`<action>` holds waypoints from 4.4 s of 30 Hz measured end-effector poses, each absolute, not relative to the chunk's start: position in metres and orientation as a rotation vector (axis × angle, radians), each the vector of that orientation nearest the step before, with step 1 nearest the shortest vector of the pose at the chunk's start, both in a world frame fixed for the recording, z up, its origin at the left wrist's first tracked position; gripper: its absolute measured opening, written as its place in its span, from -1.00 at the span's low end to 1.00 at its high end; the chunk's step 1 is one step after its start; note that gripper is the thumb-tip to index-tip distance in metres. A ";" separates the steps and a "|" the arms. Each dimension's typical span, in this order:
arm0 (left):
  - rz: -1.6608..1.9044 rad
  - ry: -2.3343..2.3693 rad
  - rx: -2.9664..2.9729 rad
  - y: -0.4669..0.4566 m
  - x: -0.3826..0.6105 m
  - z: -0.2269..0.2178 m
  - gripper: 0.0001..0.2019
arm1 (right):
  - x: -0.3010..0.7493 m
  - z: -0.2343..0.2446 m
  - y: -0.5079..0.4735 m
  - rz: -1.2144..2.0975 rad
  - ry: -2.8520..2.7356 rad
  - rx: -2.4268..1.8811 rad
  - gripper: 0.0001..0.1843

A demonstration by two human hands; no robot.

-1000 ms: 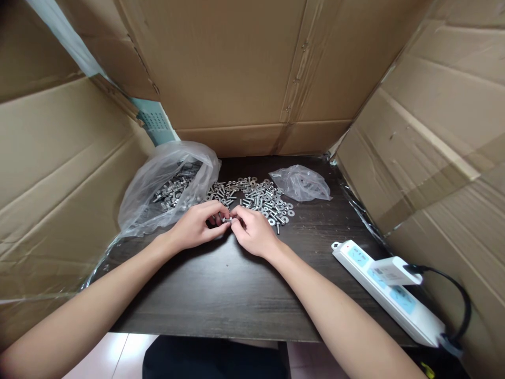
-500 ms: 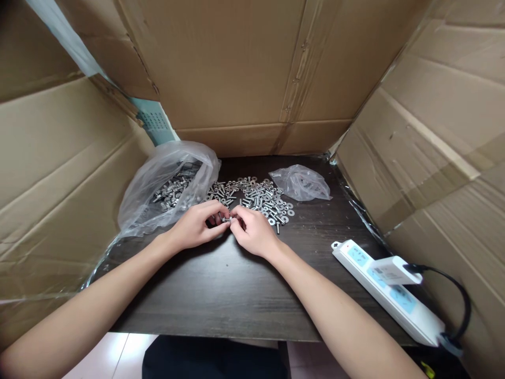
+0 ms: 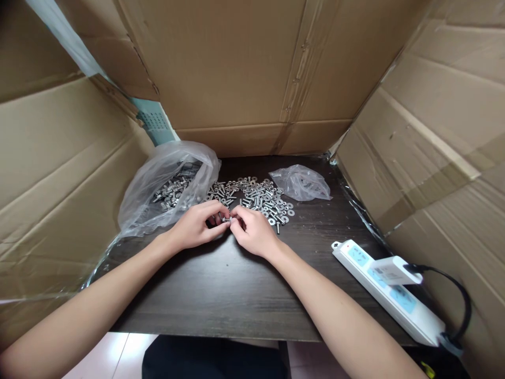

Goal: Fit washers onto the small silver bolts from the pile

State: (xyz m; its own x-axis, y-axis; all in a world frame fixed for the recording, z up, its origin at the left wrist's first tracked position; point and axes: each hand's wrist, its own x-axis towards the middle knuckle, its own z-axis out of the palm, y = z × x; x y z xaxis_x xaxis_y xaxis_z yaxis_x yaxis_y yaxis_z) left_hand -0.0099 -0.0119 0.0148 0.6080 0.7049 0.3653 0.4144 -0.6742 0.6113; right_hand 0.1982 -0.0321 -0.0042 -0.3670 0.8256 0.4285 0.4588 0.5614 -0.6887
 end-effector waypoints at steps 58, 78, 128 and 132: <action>0.855 0.914 2.397 -0.011 -0.010 0.016 -0.88 | 0.198 -0.002 -0.032 0.632 -1.954 -1.053 -0.82; 0.917 0.901 2.424 -0.009 -0.012 0.014 -0.88 | 0.201 -0.003 -0.029 0.634 -1.978 -1.013 -0.81; 0.887 0.925 2.393 -0.013 -0.010 0.015 -0.91 | 0.199 -0.002 -0.031 0.689 -1.993 -1.037 -0.75; 0.875 0.932 2.395 -0.013 -0.009 0.016 -0.91 | 0.199 -0.002 -0.031 0.694 -2.012 -1.046 -0.73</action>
